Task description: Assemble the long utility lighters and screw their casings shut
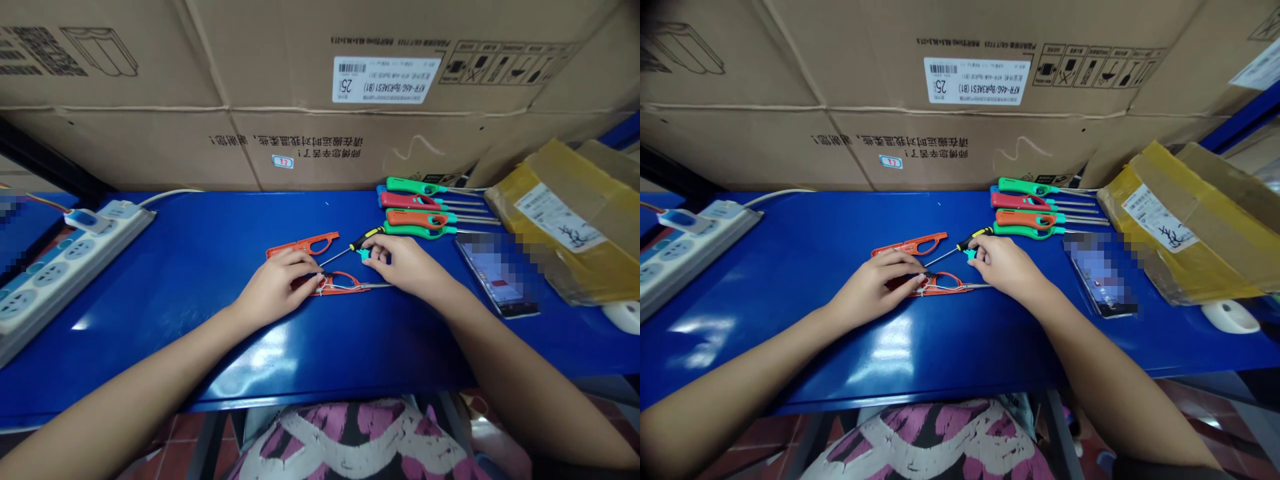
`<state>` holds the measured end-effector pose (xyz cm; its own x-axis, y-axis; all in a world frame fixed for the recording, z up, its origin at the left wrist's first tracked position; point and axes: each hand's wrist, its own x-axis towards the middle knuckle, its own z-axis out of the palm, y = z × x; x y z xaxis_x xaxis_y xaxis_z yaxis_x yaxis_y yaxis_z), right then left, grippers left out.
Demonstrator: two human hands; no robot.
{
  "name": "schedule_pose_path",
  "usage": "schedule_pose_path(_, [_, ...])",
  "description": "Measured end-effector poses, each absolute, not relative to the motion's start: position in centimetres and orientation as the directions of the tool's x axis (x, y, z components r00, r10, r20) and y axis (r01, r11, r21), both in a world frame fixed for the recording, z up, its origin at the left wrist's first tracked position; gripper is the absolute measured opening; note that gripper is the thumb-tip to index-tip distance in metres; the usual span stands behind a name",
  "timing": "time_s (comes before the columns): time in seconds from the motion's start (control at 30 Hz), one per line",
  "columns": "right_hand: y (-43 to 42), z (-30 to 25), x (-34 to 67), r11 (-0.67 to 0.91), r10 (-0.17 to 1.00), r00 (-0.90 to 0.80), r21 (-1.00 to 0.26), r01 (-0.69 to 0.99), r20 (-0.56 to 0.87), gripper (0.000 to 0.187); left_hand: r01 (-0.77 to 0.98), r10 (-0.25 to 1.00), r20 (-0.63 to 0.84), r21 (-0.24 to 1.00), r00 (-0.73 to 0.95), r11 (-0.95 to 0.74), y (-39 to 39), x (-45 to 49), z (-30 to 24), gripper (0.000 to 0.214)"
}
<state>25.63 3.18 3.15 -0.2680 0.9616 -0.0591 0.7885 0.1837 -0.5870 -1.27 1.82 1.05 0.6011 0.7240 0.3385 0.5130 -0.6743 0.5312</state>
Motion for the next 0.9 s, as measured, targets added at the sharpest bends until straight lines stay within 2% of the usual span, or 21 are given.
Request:
schedule_pose_path(0.1, [3.0, 3.3, 25.6, 0.189, 0.955, -0.287, -0.595, 0.781, -0.073, 0.021, 0.466, 0.718, 0.362, 0.572, 0.595, -0.675, 1.8, -1.3, 1.0, 0.018])
schedule_pose_path(0.23, [3.1, 3.0, 25.8, 0.192, 0.953, -0.295, -0.603, 0.774, -0.075, 0.020, 0.425, 0.680, 0.398, 0.559, 0.615, -0.712, 1.9, -1.5, 1.1, 0.019])
schedule_pose_path(0.43, [2.8, 2.6, 26.2, 0.335, 0.918, -0.396, -0.541, 0.771, 0.004, 0.017, 0.397, 0.652, 0.453, 0.538, 0.608, -0.744, 1.8, -1.7, 1.5, 0.016])
schedule_pose_path(0.57, [2.2, 3.4, 26.0, 0.342, 0.901, -0.434, -0.591, 0.730, -0.015, 0.018, 0.382, 0.631, 0.485, 0.519, 0.605, -0.765, 1.6, -1.6, 1.6, 0.015])
schedule_pose_path(0.77, [1.3, 4.4, 24.9, 0.442, 0.799, -0.600, -0.723, 0.532, 0.047, 0.016, 0.372, 0.617, 0.518, 0.503, 0.592, -0.780, 1.5, -1.7, 1.6, 0.014])
schedule_pose_path(0.9, [1.1, 4.1, 24.1, 0.423, 0.788, -0.613, -0.775, 0.470, 0.058, 0.016, 0.349, 0.595, 0.550, 0.491, 0.587, -0.798, 1.6, -1.7, 1.5, 0.012])
